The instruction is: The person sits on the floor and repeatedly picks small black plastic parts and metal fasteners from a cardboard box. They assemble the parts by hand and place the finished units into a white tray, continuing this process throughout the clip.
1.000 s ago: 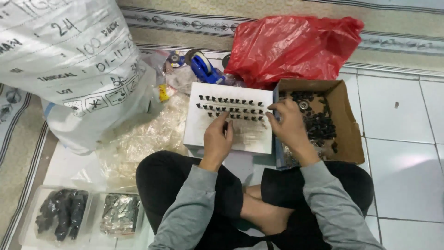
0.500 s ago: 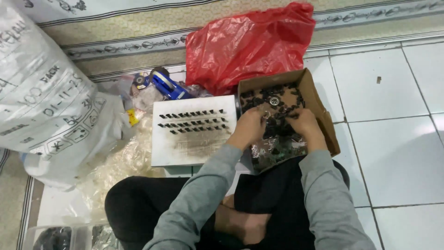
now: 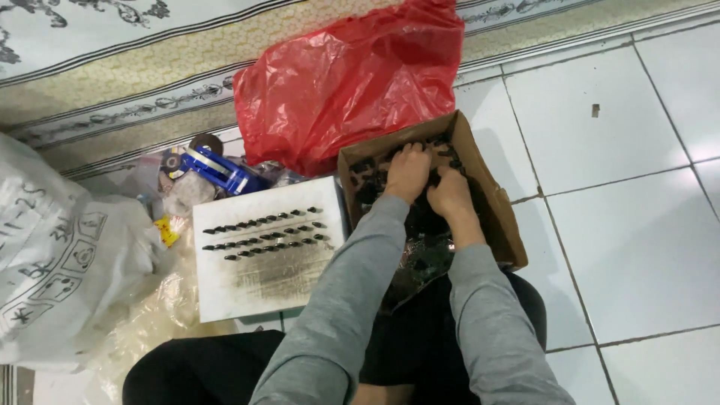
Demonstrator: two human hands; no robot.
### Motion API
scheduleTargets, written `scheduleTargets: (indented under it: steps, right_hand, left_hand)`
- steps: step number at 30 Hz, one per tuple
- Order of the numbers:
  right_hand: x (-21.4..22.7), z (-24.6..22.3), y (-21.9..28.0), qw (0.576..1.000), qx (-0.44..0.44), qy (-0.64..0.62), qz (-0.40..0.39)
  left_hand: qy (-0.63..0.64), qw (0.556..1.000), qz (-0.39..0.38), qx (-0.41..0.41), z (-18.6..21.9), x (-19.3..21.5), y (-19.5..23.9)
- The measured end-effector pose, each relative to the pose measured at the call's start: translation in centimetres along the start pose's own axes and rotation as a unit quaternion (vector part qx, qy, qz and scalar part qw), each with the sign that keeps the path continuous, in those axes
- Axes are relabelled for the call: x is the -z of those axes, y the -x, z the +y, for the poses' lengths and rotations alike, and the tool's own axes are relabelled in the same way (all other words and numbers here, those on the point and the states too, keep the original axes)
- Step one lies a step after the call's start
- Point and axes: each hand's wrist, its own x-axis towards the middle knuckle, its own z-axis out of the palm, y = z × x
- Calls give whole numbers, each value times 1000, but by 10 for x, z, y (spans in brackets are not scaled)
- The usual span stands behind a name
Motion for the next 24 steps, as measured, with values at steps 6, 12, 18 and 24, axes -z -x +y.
scheduleTargets:
  steps: [6, 12, 18, 24]
  right_hand:
    - [21, -29, 29, 999, -37, -25, -7]
    - [28, -25, 27, 997, -65, -34, 1]
    - [30, -26, 33, 998, -58, -17, -9]
    - [27, -18, 20, 996, -41, -78, 10]
  left_hand:
    - [-139, 989, 38, 37, 14, -24, -19]
    - [-219, 966, 103, 88, 28, -47, -29]
    - [-217, 969, 108, 51, 24, -59, -20]
    - [143, 979, -9, 142, 18, -24, -7]
